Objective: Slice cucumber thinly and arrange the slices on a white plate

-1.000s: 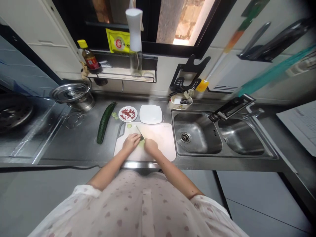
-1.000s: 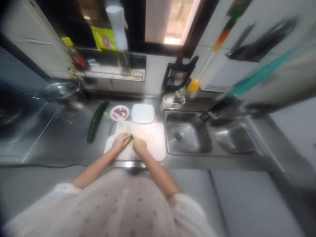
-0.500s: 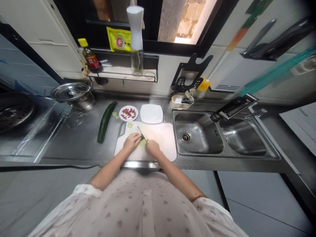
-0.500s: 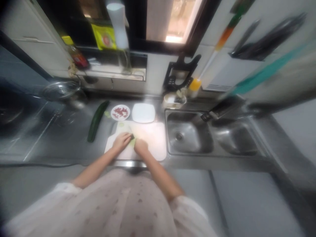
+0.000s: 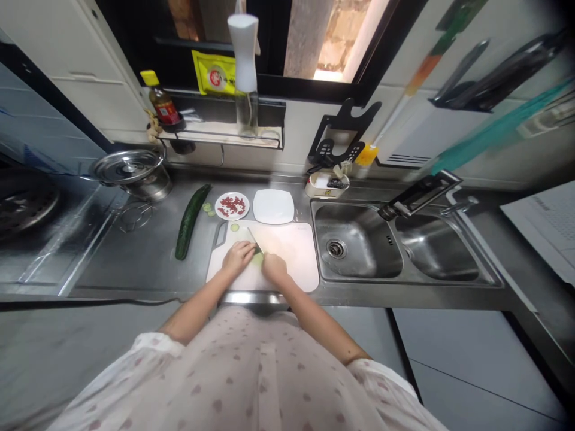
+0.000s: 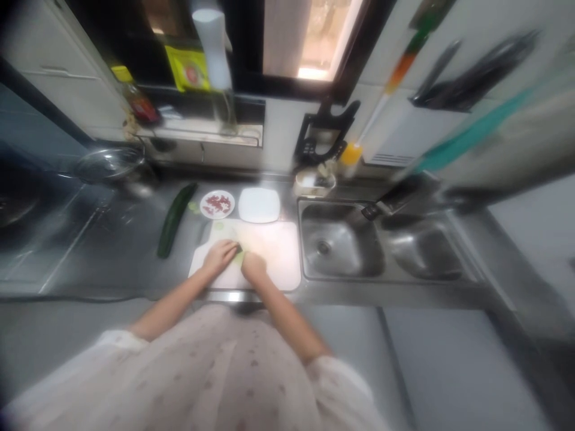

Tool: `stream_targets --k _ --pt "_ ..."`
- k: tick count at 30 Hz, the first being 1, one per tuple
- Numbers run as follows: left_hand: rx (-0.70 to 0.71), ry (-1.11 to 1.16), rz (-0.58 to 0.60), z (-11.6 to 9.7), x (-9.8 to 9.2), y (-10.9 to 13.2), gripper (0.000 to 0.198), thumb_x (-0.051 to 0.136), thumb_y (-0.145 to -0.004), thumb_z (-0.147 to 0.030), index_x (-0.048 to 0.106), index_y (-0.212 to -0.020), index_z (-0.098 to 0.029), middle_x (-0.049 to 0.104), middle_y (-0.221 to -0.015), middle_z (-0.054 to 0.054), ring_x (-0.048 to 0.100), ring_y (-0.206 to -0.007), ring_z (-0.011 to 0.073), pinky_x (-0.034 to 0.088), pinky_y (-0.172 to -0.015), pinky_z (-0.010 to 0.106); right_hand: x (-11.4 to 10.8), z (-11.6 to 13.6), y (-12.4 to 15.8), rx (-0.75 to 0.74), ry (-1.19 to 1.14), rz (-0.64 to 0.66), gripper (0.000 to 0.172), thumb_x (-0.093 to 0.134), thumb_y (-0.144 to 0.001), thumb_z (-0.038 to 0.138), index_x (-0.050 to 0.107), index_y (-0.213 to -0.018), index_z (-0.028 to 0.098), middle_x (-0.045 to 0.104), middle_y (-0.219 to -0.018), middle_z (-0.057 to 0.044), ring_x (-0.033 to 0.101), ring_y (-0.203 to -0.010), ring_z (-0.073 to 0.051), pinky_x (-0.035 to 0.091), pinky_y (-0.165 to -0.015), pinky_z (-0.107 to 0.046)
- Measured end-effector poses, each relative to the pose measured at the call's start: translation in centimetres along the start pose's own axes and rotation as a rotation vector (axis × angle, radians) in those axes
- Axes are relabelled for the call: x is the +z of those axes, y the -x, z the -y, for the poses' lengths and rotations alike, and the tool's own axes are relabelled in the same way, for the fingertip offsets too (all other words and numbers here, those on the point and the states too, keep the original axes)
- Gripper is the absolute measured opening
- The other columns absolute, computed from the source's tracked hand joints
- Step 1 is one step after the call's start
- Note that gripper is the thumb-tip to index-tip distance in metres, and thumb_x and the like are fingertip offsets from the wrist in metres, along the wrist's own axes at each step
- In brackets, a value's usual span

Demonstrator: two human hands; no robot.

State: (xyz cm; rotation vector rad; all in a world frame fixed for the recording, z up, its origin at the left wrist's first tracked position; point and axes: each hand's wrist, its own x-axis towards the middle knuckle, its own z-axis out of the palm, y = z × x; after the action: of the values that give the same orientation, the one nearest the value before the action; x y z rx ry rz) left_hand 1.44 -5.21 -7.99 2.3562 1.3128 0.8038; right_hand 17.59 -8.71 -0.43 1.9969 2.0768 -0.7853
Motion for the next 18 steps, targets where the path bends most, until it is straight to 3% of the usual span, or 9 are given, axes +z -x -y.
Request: stream_targets --k 10,18 --pt "-0.018 -0.002 -0.019 -0.5 -0.1 -0.1 0.027 0.046 -0.093 -0.028 0.067 -0.107 -0.021 0.065 -0.099 0.007 0.056 -0.091 0.0188 0.047 -0.084 0.033 1.2 -1.3 2.2 0.018 0.079 0.008 0.029 0.034 -0.091 0.010 0.060 -0.105 0.013 0.067 -0.099 -0.016 0.065 -0.097 -0.021 0.046 -0.078 -0.028" --pt "-0.034 -0.004 -0.006 -0.6 -0.2 0.0 0.026 0.047 -0.092 -0.028 0.067 -0.107 -0.022 0.065 -0.101 0.006 0.056 -0.093 0.0188 0.047 -0.083 0.032 0.1 0.0 0.5 0.031 0.053 0.009 0.029 0.036 -0.090 0.011 0.060 -0.107 0.013 0.067 -0.102 -0.015 0.065 -0.096 -0.021 0.047 -0.076 -0.027"
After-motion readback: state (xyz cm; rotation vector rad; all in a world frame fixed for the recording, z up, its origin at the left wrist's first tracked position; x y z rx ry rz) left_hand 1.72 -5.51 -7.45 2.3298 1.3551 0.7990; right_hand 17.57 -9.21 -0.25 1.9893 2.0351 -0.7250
